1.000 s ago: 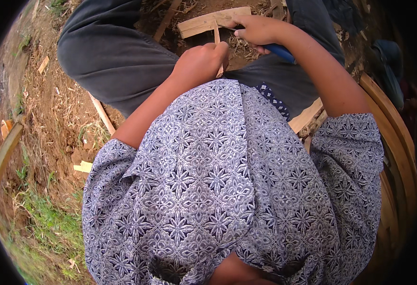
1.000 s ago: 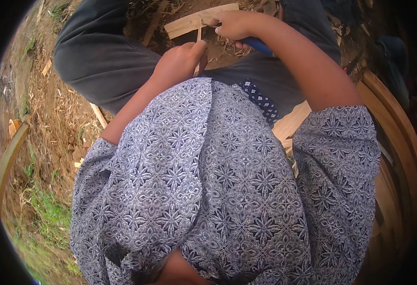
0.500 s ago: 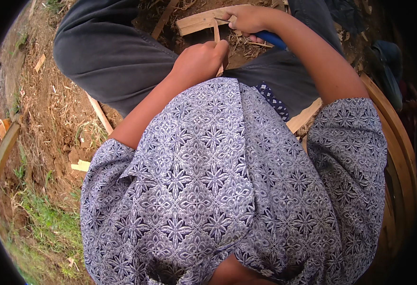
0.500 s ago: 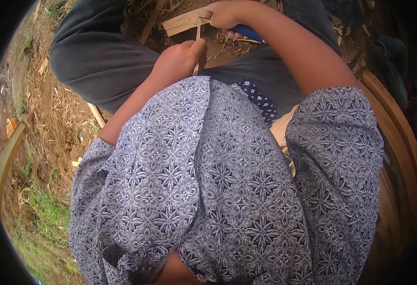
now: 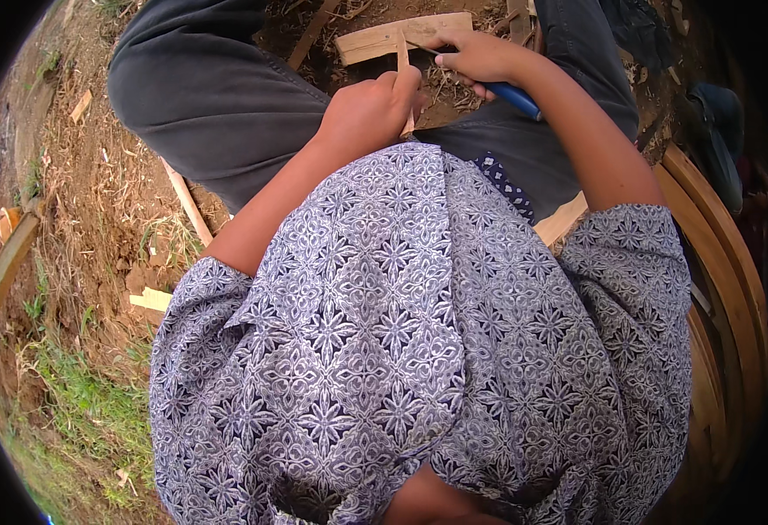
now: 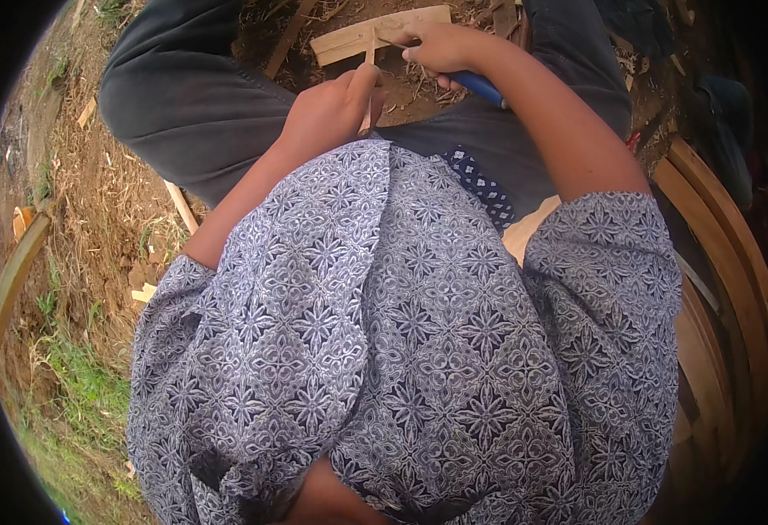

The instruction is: The person sits on the ground and uses a chisel and hammer to carve a small wooden block. They repeatedly strike the chisel to remove wood shavings and shape the piece, occasionally adjusting the wood's position.

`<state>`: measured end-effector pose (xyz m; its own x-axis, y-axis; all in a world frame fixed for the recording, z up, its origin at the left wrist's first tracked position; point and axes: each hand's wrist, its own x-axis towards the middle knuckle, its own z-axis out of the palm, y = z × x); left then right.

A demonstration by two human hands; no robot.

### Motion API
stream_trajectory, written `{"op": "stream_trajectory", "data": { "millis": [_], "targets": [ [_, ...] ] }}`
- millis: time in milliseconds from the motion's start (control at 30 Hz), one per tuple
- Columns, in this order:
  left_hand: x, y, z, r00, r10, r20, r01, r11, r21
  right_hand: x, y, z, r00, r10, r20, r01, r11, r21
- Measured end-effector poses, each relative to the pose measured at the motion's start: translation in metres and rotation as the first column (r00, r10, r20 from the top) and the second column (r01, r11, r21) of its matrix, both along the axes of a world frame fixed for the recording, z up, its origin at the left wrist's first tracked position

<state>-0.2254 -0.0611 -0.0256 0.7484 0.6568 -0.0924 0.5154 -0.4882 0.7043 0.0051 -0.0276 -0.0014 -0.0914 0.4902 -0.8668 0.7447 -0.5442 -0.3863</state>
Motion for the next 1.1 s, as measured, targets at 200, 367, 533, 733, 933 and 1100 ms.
{"op": "stream_trajectory", "data": {
  "millis": [200, 367, 533, 733, 933, 1100],
  "targets": [
    [-0.002, 0.001, -0.001, 0.999, 0.035, -0.025, -0.034, 0.999, 0.011, 0.001, -0.007, 0.007, 1.0, 0.021, 0.008, -0.021, 0.999, 0.04],
    [-0.004, 0.003, 0.003, 0.999, 0.026, -0.025, -0.026, 1.0, 0.008, 0.01, -0.005, 0.013, 0.999, 0.033, 0.025, -0.035, 0.997, 0.067],
    [-0.005, 0.005, 0.001, 0.999, 0.025, -0.021, -0.026, 1.0, -0.019, 0.005, 0.002, 0.007, 0.993, 0.114, 0.035, -0.116, 0.991, 0.06],
    [-0.006, 0.006, -0.001, 1.0, -0.001, 0.027, 0.002, 0.999, -0.037, -0.004, 0.008, 0.003, 0.991, 0.126, 0.045, -0.127, 0.992, 0.027],
    [-0.006, 0.005, 0.007, 0.999, -0.022, 0.03, 0.024, 0.996, -0.08, -0.006, 0.009, 0.003, 0.993, 0.103, 0.06, -0.104, 0.994, 0.019],
    [-0.006, 0.004, 0.008, 0.999, -0.02, 0.039, 0.024, 0.996, -0.092, -0.002, 0.009, 0.003, 0.992, 0.116, 0.051, -0.117, 0.993, 0.017]
  ]
}}
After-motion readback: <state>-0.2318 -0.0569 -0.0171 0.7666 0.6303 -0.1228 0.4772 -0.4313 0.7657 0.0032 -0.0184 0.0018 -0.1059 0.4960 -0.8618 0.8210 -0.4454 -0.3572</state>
